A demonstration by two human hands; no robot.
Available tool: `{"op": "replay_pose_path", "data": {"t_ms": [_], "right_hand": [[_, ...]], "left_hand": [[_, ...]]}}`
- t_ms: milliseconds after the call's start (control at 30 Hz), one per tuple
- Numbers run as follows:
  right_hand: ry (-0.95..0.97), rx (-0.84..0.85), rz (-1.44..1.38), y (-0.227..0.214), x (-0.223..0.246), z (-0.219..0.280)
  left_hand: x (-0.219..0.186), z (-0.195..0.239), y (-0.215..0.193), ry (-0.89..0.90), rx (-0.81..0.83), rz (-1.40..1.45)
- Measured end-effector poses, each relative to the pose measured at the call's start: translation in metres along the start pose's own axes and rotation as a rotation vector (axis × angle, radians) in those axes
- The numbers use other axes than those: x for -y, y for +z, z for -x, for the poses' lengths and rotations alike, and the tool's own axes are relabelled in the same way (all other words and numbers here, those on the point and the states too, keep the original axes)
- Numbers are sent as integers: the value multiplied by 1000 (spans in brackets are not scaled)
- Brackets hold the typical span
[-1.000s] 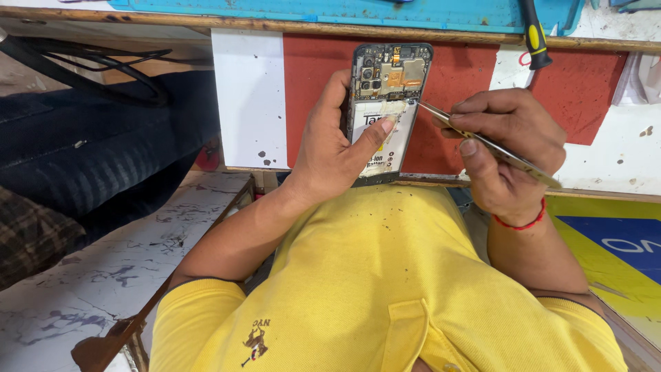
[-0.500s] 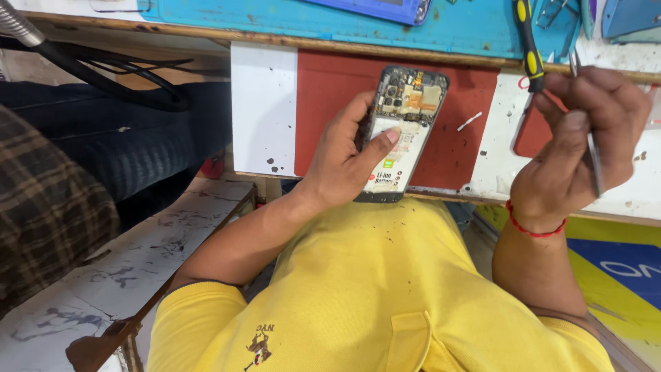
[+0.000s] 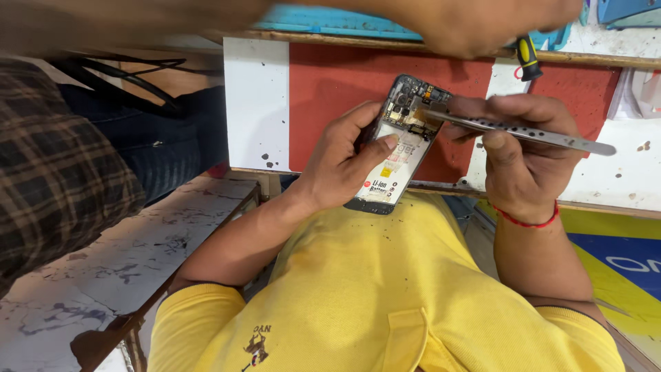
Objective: The person uses a screwdriver and tweezers to remove screws and pry open the back of a smartphone. They carefully lift and disconnect internal components, including the battery and camera assembly, while working at a bench.
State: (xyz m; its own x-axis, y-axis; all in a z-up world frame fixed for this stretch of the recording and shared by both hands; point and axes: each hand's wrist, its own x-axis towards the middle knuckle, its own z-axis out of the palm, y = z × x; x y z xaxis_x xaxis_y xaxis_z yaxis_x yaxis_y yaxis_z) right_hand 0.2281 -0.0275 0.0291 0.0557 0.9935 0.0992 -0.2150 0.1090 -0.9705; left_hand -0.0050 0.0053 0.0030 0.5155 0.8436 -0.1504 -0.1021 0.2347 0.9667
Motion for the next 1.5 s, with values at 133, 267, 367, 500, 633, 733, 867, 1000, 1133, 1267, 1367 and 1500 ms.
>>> {"op": "replay_pose_path", "data": {"t_ms": [133, 267, 367, 500, 633, 733, 867, 1000, 1133, 1267, 1367, 1500], "right_hand": [[-24, 25, 16, -8, -5, 2], [-65, 77, 226, -22, -8, 11], [-86, 20, 277, -26, -11, 19], [-112, -39, 174, -25, -15, 20], [-96, -37, 132, -24, -11, 17], [-87, -10, 121, -21, -6, 18], [-125, 1, 233, -20, -4, 18], [-162, -21, 281, -26, -9, 22], [-92, -118, 305, -29, -13, 26], [-100, -146, 352, -32, -11, 23], [-105, -154, 314, -41, -9, 23], [-163, -223, 448, -52, -14, 23]], "left_hand": [[-4, 2, 0, 49, -5, -101], [-4, 2, -3, 66, 56, -198], [-4, 1, -1, -4, 112, -202], [-7, 2, 2, -112, 133, -172], [-10, 1, 4, -54, 149, -186], [-13, 3, 7, -6, 156, -257], [-16, 5, 9, 1, 151, -352], [-17, 4, 9, -25, 165, -290], [-13, 5, 8, -31, 189, -227], [-5, 5, 3, -26, 220, -107], [2, 6, -1, -93, 182, -51], [7, 8, -7, -92, 152, 73]]}}
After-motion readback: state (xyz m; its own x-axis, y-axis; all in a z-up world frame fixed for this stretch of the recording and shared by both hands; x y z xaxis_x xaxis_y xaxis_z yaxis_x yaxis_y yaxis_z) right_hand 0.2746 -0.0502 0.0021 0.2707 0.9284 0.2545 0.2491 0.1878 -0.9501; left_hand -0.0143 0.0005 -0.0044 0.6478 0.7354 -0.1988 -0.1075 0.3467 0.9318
